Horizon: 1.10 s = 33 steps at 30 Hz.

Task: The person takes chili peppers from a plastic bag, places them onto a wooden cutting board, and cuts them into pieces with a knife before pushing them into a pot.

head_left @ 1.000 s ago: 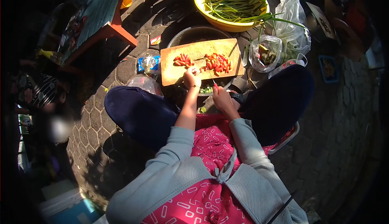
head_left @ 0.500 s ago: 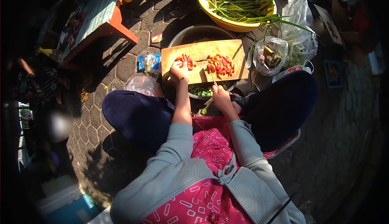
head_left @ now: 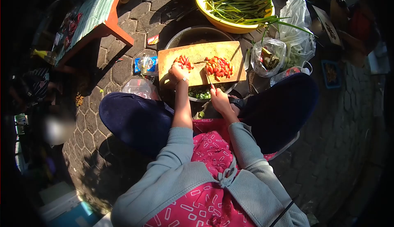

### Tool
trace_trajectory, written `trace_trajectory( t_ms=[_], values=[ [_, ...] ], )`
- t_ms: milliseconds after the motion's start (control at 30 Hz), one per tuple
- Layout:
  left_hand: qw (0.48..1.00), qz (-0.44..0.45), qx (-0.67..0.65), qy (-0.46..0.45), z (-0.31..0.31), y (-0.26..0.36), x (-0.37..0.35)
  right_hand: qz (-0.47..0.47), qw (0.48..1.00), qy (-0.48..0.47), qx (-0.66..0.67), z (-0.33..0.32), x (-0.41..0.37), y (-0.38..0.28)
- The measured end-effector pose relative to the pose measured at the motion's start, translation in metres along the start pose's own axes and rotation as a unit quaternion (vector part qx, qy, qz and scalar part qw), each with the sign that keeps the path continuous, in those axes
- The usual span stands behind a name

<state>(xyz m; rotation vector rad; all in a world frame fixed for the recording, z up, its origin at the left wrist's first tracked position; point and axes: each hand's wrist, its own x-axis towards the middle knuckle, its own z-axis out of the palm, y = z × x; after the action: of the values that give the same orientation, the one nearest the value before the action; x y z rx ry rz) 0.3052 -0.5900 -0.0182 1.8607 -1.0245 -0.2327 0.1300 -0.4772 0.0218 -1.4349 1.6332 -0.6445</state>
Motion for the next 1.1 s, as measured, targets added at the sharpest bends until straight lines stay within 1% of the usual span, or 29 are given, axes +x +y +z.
trace_trajectory(
  t_ms=[67,100,167,233,267,333,400,467,533,600,667,733,867,933,1000,1067,1100],
  values=[
    [1.0,-0.003,-0.001,-0.006,-0.007,0.003,0.001,-0.003,1.0,0.012,-0.005,-0.001,0.001,0.001],
    [1.0,-0.006,-0.001,-0.009,-0.01,0.004,0.0,-0.021,0.999,0.033,-0.023,-0.002,0.001,0.002],
    [1.0,-0.009,-0.002,-0.012,-0.013,0.011,-0.006,-0.033,0.998,0.042,-0.038,-0.003,0.0,0.004],
    [0.993,0.01,-0.118,0.013,-0.011,0.023,-0.019,-0.044,0.996,0.053,-0.051,-0.003,0.001,0.005],
    [0.984,0.091,0.147,-0.034,-0.026,0.042,-0.027,-0.044,0.995,0.06,-0.067,-0.001,0.002,0.006],
    [0.977,0.105,0.138,-0.128,-0.024,0.061,-0.047,-0.047,0.993,0.064,-0.082,0.002,0.001,0.005],
    [0.966,0.116,0.131,-0.189,-0.026,0.069,-0.06,-0.05,0.991,0.064,-0.103,-0.001,0.0,0.0],
    [0.966,0.107,0.134,-0.194,-0.026,0.067,-0.068,-0.048,0.989,0.063,-0.122,-0.004,-0.003,-0.006],
    [0.966,0.171,0.094,-0.169,-0.015,0.045,-0.071,-0.047,0.987,0.06,-0.14,-0.005,-0.003,-0.007],
    [0.967,0.165,0.1,-0.168,-0.018,0.046,-0.071,-0.046,0.987,0.043,-0.147,-0.003,-0.003,-0.008],
    [0.965,0.19,0.08,-0.161,-0.021,0.047,-0.072,-0.048,0.987,0.049,-0.145,-0.002,-0.004,-0.011],
    [0.968,0.181,0.069,-0.161,-0.023,0.05,-0.076,-0.047,0.987,0.055,-0.145,-0.002,-0.006,-0.011],
    [0.969,0.186,0.036,-0.156,-0.018,0.044,-0.074,-0.04,0.991,0.032,-0.124,0.001,0.0,-0.008],
    [0.969,0.184,0.011,-0.162,-0.018,0.043,-0.075,-0.008,0.994,0.0,-0.111,0.0,0.001,-0.01],
    [0.972,0.178,0.019,-0.155,-0.021,0.048,-0.076,0.028,0.995,-0.03,-0.094,0.003,0.007,-0.012],
    [0.968,0.197,0.03,-0.152,-0.017,0.043,-0.074,0.014,0.997,-0.014,-0.073,0.006,0.008,-0.015],
    [0.968,0.176,0.05,-0.173,-0.019,0.044,-0.074,0.016,0.997,-0.009,-0.071,0.009,0.011,-0.012]
  ],
)
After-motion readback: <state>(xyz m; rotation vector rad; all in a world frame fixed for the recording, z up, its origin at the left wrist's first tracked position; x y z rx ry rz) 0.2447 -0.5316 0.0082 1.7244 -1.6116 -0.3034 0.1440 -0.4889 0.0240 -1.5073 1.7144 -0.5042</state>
